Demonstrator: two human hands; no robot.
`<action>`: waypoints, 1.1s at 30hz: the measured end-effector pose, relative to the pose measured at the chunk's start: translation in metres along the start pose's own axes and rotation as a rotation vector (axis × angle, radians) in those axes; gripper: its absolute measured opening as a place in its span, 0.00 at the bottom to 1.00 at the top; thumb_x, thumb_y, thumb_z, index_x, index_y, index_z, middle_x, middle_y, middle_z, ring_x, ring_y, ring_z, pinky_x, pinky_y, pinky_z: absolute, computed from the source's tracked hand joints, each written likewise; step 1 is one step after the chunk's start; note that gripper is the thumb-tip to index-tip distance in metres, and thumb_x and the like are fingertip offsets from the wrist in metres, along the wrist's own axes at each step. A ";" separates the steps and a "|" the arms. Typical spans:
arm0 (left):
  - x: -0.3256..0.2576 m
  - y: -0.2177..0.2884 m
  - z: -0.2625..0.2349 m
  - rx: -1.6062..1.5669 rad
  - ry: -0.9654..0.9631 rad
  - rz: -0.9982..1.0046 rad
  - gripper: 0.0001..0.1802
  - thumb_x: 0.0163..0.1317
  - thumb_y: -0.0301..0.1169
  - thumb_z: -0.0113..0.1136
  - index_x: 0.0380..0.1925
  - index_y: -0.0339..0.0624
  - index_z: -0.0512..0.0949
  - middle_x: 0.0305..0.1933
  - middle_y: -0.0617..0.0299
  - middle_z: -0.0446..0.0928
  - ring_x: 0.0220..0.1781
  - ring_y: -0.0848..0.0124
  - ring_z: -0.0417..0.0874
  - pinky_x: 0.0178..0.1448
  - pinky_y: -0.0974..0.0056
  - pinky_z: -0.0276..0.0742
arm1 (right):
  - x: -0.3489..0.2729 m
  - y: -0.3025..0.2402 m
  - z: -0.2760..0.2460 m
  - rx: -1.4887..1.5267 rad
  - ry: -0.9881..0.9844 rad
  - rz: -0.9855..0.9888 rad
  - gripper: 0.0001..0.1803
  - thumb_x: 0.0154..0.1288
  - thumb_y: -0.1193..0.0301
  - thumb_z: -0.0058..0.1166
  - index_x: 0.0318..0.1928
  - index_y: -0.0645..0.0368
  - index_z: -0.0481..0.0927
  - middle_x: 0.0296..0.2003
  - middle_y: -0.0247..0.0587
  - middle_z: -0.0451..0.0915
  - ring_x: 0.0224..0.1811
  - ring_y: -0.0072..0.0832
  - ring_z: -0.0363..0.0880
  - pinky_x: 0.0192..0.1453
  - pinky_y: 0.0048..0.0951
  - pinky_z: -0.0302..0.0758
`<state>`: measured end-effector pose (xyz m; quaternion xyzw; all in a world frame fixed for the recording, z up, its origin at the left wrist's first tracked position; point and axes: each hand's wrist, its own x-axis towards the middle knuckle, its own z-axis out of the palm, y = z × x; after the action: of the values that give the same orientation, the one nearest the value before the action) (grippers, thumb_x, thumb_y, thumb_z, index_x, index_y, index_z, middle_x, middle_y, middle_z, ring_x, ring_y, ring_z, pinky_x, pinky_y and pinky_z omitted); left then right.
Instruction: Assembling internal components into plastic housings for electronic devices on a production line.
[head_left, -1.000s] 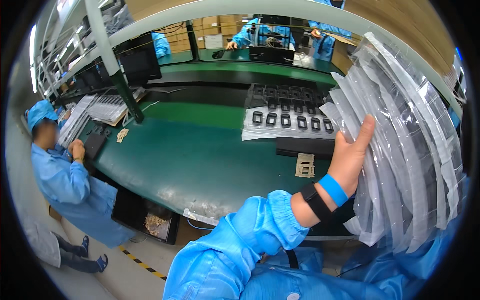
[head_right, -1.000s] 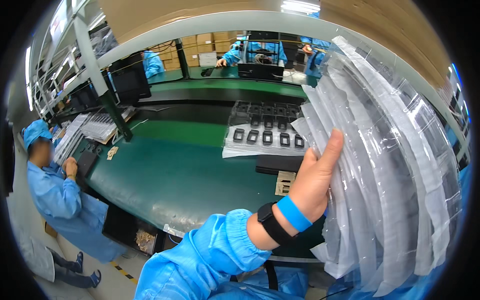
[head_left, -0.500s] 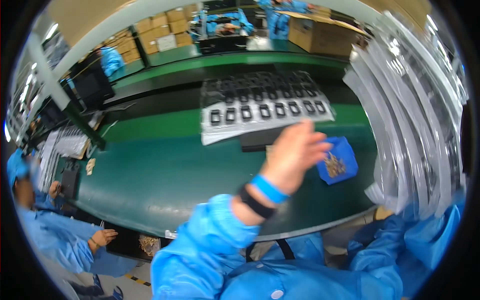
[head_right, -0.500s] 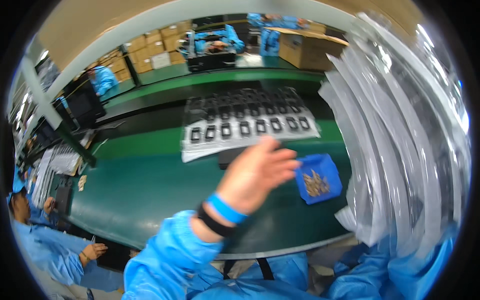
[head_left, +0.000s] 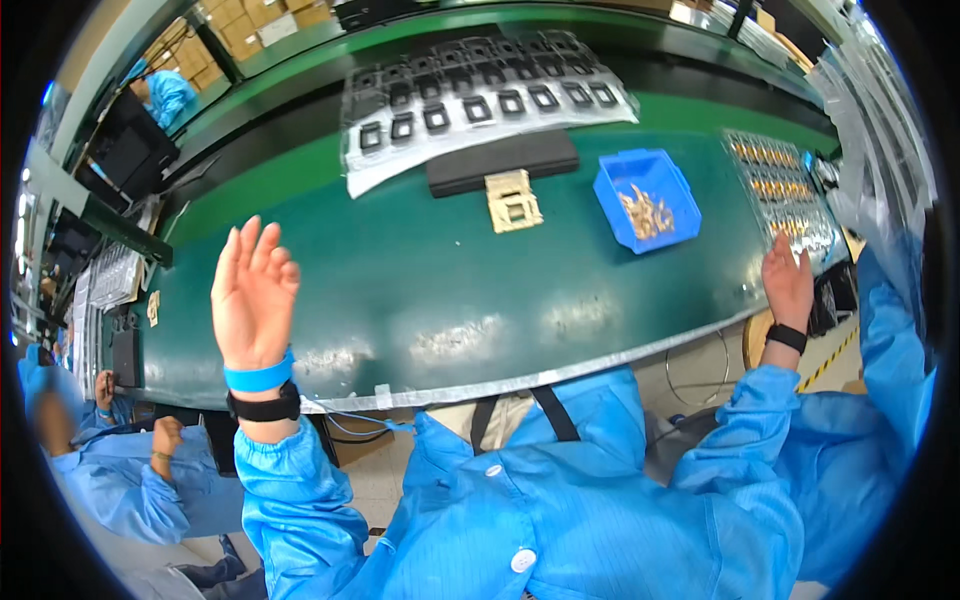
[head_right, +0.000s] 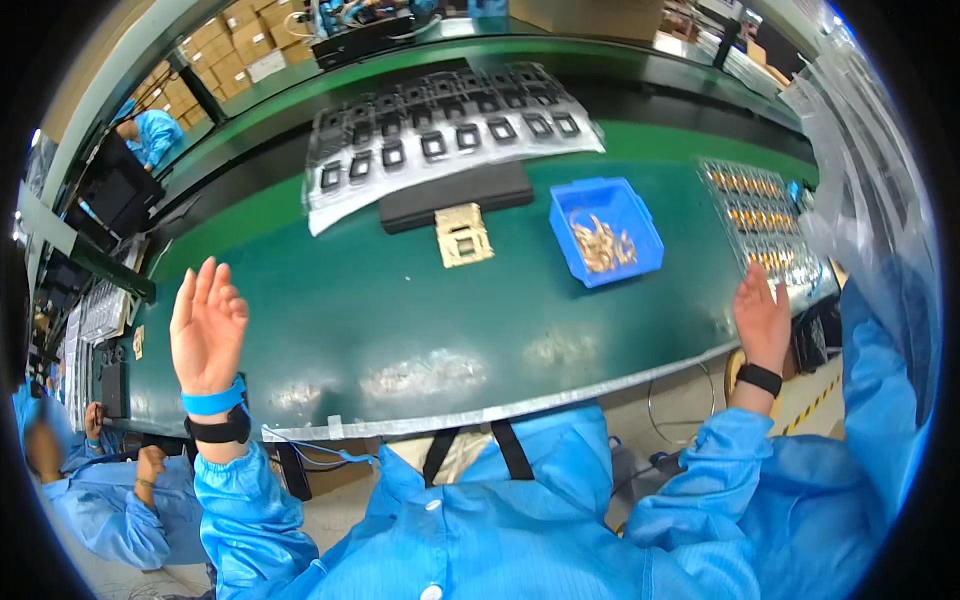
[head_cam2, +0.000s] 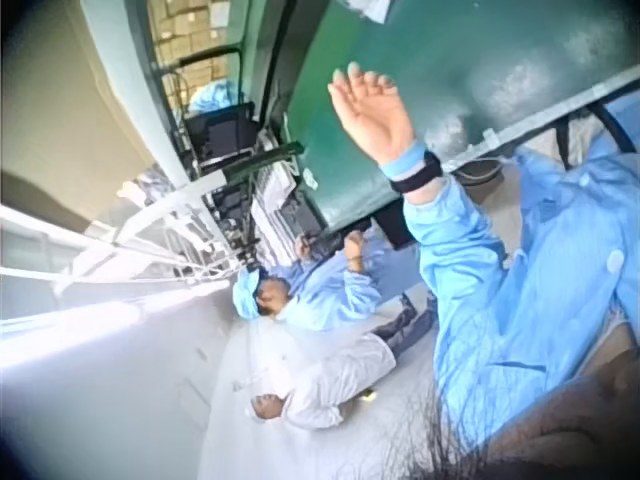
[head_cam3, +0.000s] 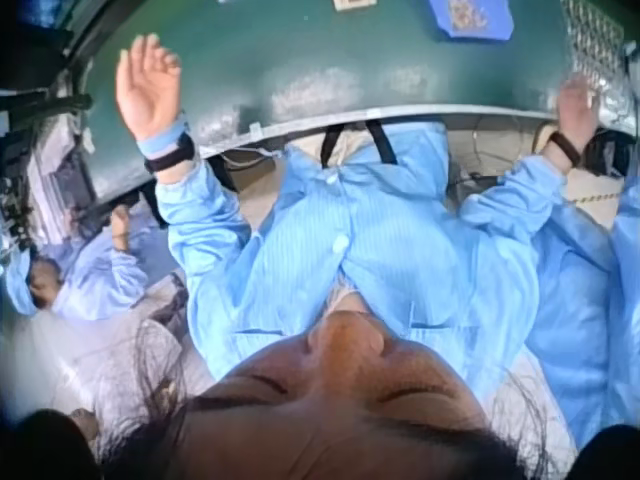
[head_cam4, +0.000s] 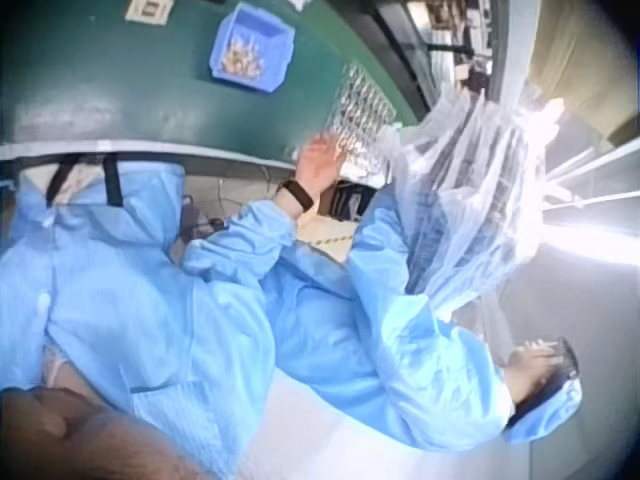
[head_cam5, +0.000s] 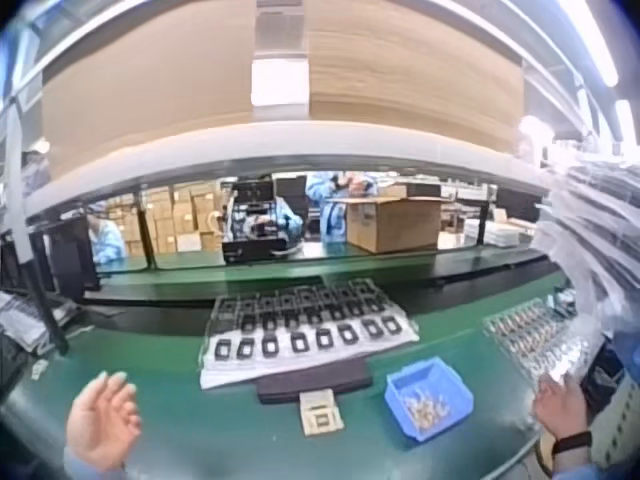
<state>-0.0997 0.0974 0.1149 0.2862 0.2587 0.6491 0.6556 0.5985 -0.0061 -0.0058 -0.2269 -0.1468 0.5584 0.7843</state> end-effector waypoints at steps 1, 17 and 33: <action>-0.007 -0.008 -0.002 0.245 0.082 0.071 0.19 0.72 0.39 0.51 0.57 0.39 0.71 0.49 0.57 0.77 0.42 0.71 0.77 0.48 0.67 0.74 | -0.004 0.006 -0.002 0.035 -0.045 0.017 0.26 0.76 0.57 0.38 0.61 0.68 0.68 0.54 0.50 0.77 0.51 0.35 0.78 0.58 0.39 0.73; -0.081 -0.155 -0.043 2.319 -0.636 0.349 0.50 0.46 0.13 0.57 0.72 0.50 0.54 0.78 0.48 0.44 0.79 0.45 0.44 0.75 0.37 0.42 | -0.161 0.114 -0.064 0.261 0.290 -0.054 0.10 0.68 0.66 0.52 0.44 0.57 0.80 0.34 0.34 0.81 0.34 0.25 0.77 0.41 0.31 0.77; -0.092 -0.169 -0.023 2.258 -0.538 0.284 0.50 0.39 0.12 0.53 0.69 0.55 0.61 0.74 0.45 0.52 0.76 0.39 0.48 0.70 0.30 0.47 | -0.145 0.153 -0.085 0.006 0.085 0.333 0.13 0.71 0.61 0.48 0.49 0.53 0.77 0.26 0.25 0.73 0.25 0.19 0.69 0.30 0.26 0.66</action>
<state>0.0004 0.0073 -0.0250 0.8610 0.5070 0.0364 -0.0157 0.4674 -0.1171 -0.1550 -0.2694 -0.0723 0.6711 0.6869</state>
